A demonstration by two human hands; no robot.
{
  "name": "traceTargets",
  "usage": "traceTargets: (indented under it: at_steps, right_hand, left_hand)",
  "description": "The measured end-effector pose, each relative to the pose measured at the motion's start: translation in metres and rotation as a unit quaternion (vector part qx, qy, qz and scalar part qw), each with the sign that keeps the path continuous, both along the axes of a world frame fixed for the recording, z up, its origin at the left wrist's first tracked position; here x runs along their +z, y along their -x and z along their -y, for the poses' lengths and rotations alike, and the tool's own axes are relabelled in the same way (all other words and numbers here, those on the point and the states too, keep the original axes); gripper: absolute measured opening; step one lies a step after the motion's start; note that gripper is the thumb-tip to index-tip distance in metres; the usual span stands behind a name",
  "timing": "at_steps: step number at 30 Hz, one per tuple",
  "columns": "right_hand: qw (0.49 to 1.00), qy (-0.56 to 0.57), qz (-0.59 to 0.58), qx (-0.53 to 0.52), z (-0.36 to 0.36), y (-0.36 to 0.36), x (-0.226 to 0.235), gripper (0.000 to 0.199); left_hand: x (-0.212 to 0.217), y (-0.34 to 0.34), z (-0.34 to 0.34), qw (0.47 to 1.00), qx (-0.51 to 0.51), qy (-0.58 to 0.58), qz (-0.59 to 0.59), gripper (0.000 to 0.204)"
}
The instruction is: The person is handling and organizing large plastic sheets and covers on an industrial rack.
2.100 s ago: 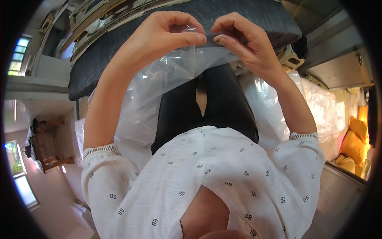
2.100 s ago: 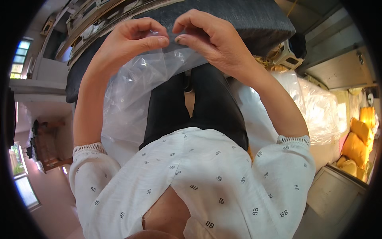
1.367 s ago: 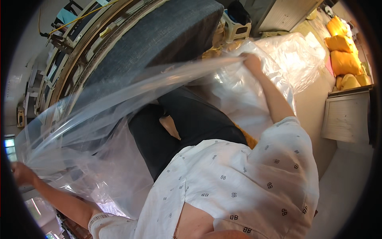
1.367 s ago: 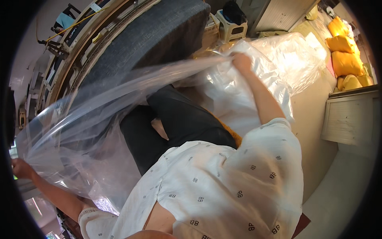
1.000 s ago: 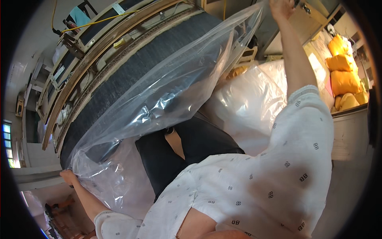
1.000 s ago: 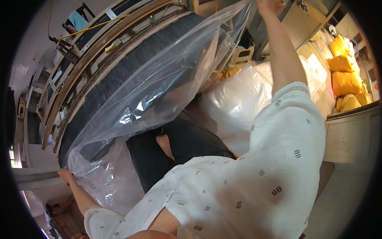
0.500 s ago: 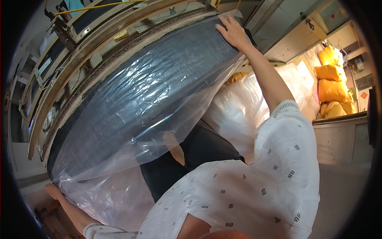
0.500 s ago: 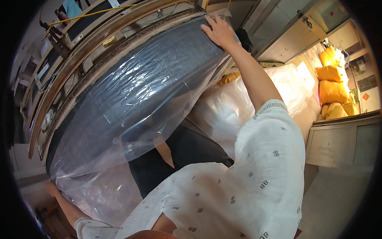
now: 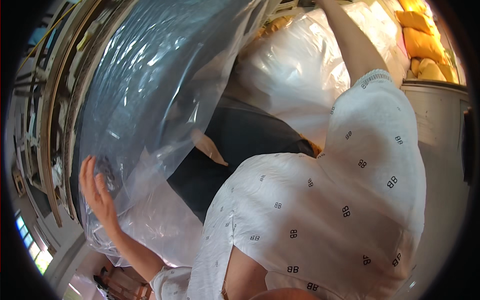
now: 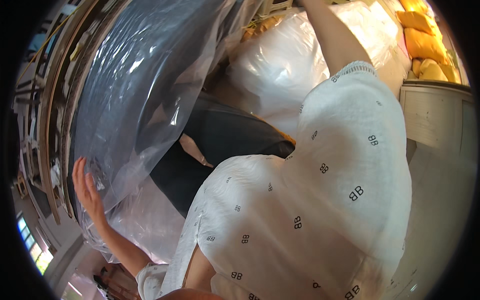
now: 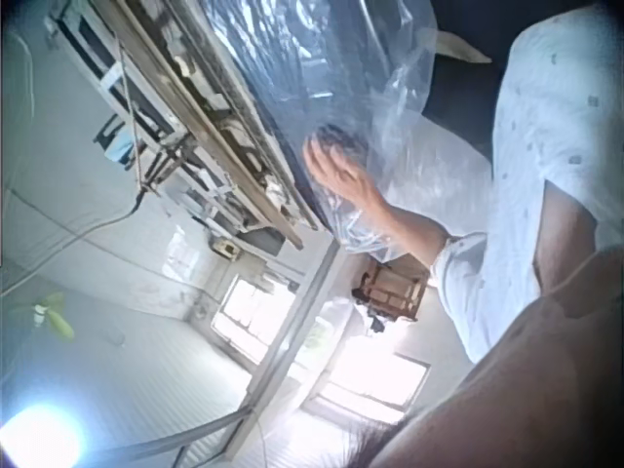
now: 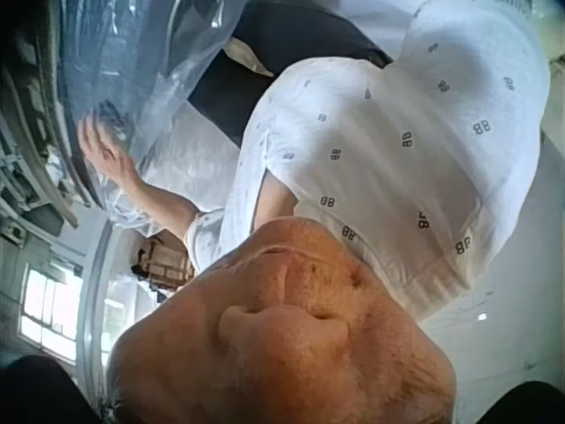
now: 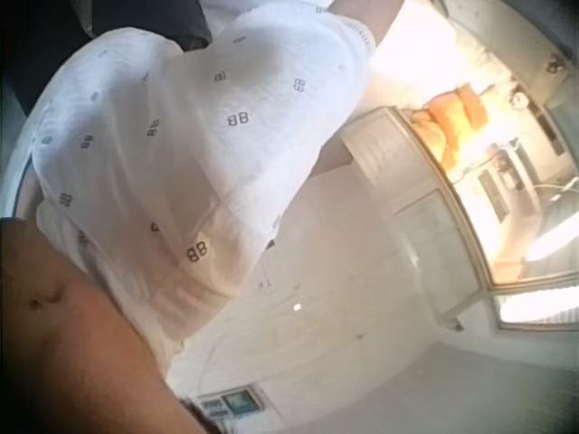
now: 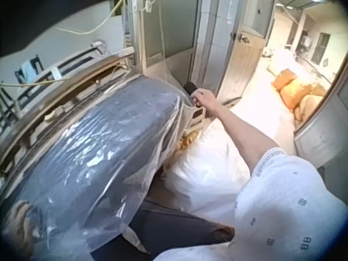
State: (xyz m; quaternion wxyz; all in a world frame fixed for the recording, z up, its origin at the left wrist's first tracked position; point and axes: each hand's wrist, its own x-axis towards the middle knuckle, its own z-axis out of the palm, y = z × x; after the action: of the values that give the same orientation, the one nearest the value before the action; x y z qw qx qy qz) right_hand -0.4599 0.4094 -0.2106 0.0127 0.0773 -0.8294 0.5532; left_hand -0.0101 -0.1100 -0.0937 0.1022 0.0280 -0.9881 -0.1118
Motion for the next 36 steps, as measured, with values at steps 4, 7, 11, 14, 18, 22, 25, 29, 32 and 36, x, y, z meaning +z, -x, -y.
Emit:
traceTargets:
  at_steps: [4,7,11,14,18,22,25,29,32,36]
  right_hand:
    - [0.969,-0.197,0.147,-0.005,-0.073,-0.014,-0.156,0.035]
    - [0.952,-0.078,0.284,-0.083,-0.046,-0.079,-0.203,0.029]
    - [0.875,-0.286,0.359,-0.154,-0.025,-0.126,-0.254,0.049]
    - [0.843,-0.363,0.313,-0.246,-0.016,-0.163,-0.249,0.047]
    - [0.884,-0.336,0.272,-0.176,-0.067,-0.173,-0.270,0.035]
    - [0.911,0.042,0.350,-0.217,-0.102,-0.212,-0.248,0.021]
    - [0.847,0.352,0.203,-0.343,-0.159,-0.246,-0.228,0.008]
    - [0.775,0.450,-0.027,-0.444,-0.276,-0.282,-0.160,0.010]
    - [0.834,0.333,-0.111,-0.425,-0.227,-0.297,-0.021,0.008]
    - [0.910,0.355,-0.111,-0.181,-0.159,-0.300,0.051,0.005]
  left_hand:
    - [-0.032,0.060,-0.026,0.999,0.003,-0.025,-0.041,0.036]
    - [-0.045,0.100,-0.012,0.998,0.032,-0.003,-0.053,0.037]
    - [-0.052,0.133,-0.002,0.994,0.021,0.055,-0.087,0.036]
    - [-0.056,0.148,0.010,0.991,0.018,0.078,-0.106,0.035]
    - [-0.059,0.163,0.012,0.993,0.023,0.037,-0.109,0.034]
    - [-0.057,0.158,0.012,0.992,0.028,0.032,-0.117,0.033]
    - [-0.054,0.157,0.009,0.991,0.023,0.029,-0.127,0.033]
    - [-0.055,0.153,0.011,0.988,0.018,0.051,-0.144,0.031]
    - [-0.056,0.152,0.014,0.985,0.011,0.056,-0.160,0.031]
    - [-0.046,0.157,0.030,0.993,0.048,0.026,-0.107,0.032]
